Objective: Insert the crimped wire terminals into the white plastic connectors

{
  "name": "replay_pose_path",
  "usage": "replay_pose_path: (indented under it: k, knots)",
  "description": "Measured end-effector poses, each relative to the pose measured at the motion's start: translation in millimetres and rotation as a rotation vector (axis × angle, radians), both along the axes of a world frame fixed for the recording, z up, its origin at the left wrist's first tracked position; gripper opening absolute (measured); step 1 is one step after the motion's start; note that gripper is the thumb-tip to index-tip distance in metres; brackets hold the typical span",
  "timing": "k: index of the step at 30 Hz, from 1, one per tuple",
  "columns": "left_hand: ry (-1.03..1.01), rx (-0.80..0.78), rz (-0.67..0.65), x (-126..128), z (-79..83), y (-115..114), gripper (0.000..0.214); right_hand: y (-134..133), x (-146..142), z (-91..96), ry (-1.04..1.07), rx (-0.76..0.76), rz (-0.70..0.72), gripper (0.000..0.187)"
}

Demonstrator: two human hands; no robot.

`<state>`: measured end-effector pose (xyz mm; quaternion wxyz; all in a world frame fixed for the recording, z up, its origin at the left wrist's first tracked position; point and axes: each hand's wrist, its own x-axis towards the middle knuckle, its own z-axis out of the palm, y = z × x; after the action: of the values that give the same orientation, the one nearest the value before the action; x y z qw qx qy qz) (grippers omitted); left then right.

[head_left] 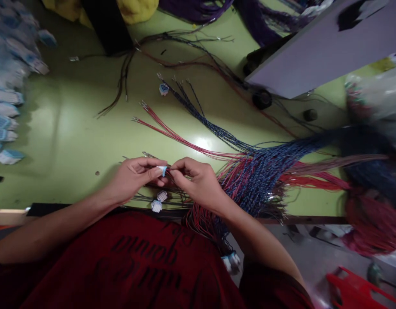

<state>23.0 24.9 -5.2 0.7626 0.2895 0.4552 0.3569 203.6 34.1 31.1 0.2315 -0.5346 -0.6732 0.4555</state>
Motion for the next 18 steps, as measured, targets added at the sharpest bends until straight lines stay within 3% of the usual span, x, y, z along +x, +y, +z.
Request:
replay_pose_path:
  k: [8,12,13,16,18]
  knots:
    - [0.053,0.0,-0.015,-0.5,-2.9,4.1,0.02,0.4,-9.3,-6.5,-0.084,0.059,0.022,0.015]
    - [0.03,-0.03,0.018,0.1,-0.3,5.3,0.019,28.2,8.2,-5.3,-0.075,0.003,0.126,0.017]
    - [0.025,-0.045,0.03,0.3,0.3,5.5,0.019,41.1,17.0,-7.2,-0.112,0.033,0.105,0.018]
    - [0.013,-0.085,0.056,0.8,1.2,5.7,0.021,82.5,46.2,-21.1,-0.465,0.384,-0.226,0.009]
    - [0.001,-0.096,0.05,0.7,1.3,5.7,0.022,100.8,60.8,-33.4,-0.68,0.428,-0.242,0.011]
